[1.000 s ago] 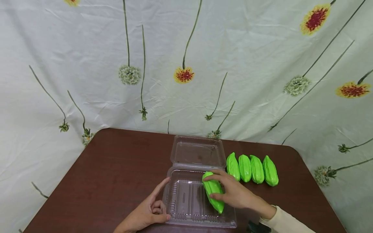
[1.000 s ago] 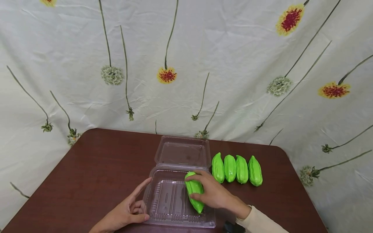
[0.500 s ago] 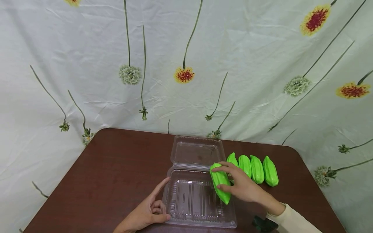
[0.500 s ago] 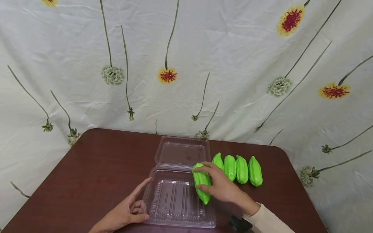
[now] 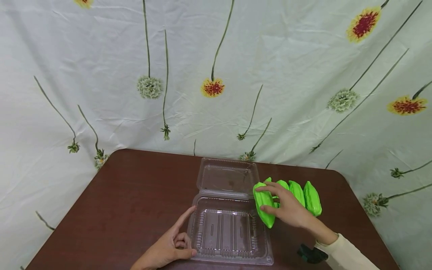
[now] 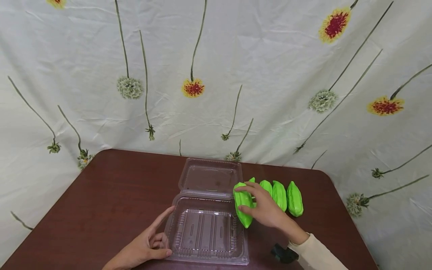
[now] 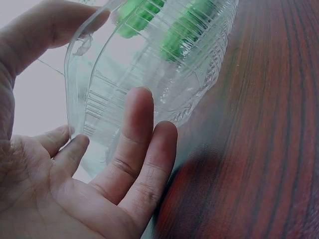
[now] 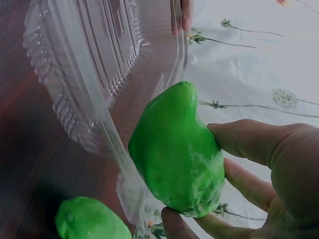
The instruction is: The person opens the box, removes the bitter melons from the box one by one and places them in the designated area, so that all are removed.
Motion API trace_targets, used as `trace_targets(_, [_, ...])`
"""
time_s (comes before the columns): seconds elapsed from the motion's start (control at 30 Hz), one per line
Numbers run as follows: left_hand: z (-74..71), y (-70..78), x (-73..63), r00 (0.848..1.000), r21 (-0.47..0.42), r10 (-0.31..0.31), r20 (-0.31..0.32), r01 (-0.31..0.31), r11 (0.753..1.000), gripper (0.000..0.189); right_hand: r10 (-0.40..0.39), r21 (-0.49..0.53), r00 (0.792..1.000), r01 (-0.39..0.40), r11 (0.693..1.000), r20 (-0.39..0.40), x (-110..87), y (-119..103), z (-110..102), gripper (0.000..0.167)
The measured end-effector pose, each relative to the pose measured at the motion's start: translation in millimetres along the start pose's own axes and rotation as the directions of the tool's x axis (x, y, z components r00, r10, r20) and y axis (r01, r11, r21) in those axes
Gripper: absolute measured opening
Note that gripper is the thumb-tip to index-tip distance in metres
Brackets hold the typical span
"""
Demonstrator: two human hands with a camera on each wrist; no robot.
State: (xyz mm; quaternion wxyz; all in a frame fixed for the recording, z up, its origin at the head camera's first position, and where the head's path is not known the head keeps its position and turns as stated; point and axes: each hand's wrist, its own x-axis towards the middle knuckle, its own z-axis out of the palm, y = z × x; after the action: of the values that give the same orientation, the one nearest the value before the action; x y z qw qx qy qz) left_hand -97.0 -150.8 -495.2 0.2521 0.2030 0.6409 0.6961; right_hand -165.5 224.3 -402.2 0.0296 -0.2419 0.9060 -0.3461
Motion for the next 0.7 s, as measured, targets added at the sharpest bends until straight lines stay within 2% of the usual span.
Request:
trace_targets(0.33, [-0.2,0.4,0.3,1.0,0.018,-0.003,-0.003,0.003,1.0,0.11,0.046,0.028,0.999,-0.045,0.999,-0.03,-4.2,10.1,-10.8,0.045])
trace_targets(0.7, [-1.1,-2.2,1.2,1.0,-0.004,0.026,0.011,-0.026,1.0,0.109,0.078,-0.01,0.996,-0.079,0.997,-0.051,-9.1,12.5,-23.7,0.046])
